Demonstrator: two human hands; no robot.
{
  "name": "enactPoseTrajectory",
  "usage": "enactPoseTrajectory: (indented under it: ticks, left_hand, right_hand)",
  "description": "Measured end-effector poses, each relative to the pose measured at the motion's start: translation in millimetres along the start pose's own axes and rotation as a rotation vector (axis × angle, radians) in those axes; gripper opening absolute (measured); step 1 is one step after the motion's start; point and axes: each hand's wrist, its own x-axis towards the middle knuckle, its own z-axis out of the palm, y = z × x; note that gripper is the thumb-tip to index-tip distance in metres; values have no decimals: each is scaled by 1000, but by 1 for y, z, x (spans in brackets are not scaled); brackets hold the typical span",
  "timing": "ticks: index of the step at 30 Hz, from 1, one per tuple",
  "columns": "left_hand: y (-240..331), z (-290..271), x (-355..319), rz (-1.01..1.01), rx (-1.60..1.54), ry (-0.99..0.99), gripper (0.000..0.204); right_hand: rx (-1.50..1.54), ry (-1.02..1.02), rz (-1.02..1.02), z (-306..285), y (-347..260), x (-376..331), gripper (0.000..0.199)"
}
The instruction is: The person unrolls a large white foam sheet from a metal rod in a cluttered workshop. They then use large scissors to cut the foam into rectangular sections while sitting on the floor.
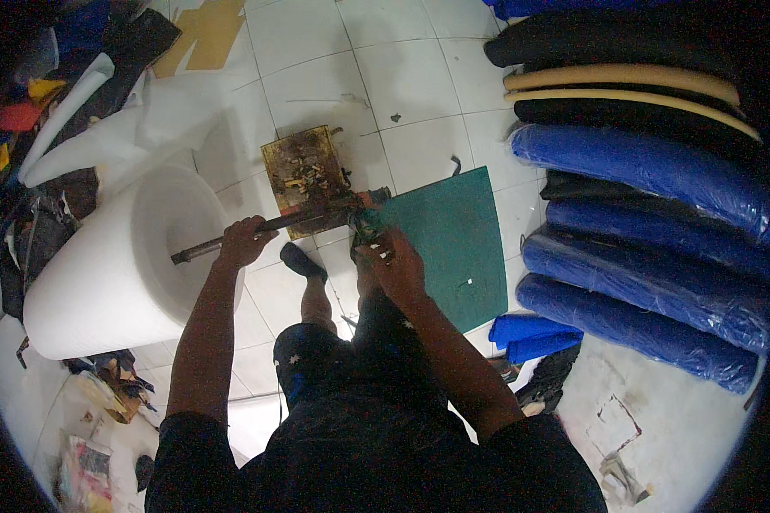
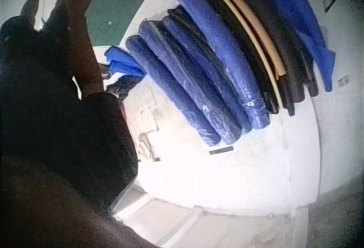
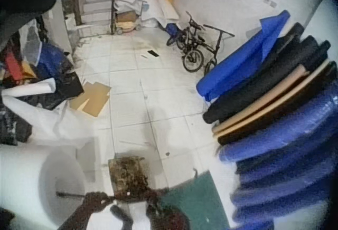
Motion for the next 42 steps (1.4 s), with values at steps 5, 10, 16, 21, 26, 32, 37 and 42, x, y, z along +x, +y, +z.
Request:
enactPoseTrajectory:
  ticks: [5,10,16,21,26,32,37,42]
  left_hand:
    - [0,-3,2,-14,26,-45,48]
    - [0,-4,0,-48,-8,-62,49]
    - [6,-14,0,-56,-28,-94,45]
    - [9,-20,0,-15,1,-28,46]
    - [-13,5,3,-20,-10,-68,49]
    - [6,5,-11,-106,128,-34,56]
    - [23,8,-12,-235,245,-10,70]
    - [48,9,-29,-100,17,482,57]
  right_hand:
    - [-195,-43,-284,-10,4,12,40]
    - [-321,-347,-187,-34,-8,29,36]
    - [-468,-385,-559,-41,-4,48,34]
    - [-464,-370,-661,-46,-5,51,30]
    - [-440,-453,-544,-42,-4,51,32]
    - [-319,-487,-184,-38,-13,46,42]
    - [-408,-410,-256,-36,-1,41,56]
    - [-350,-462,-188,-50,-20,33,67]
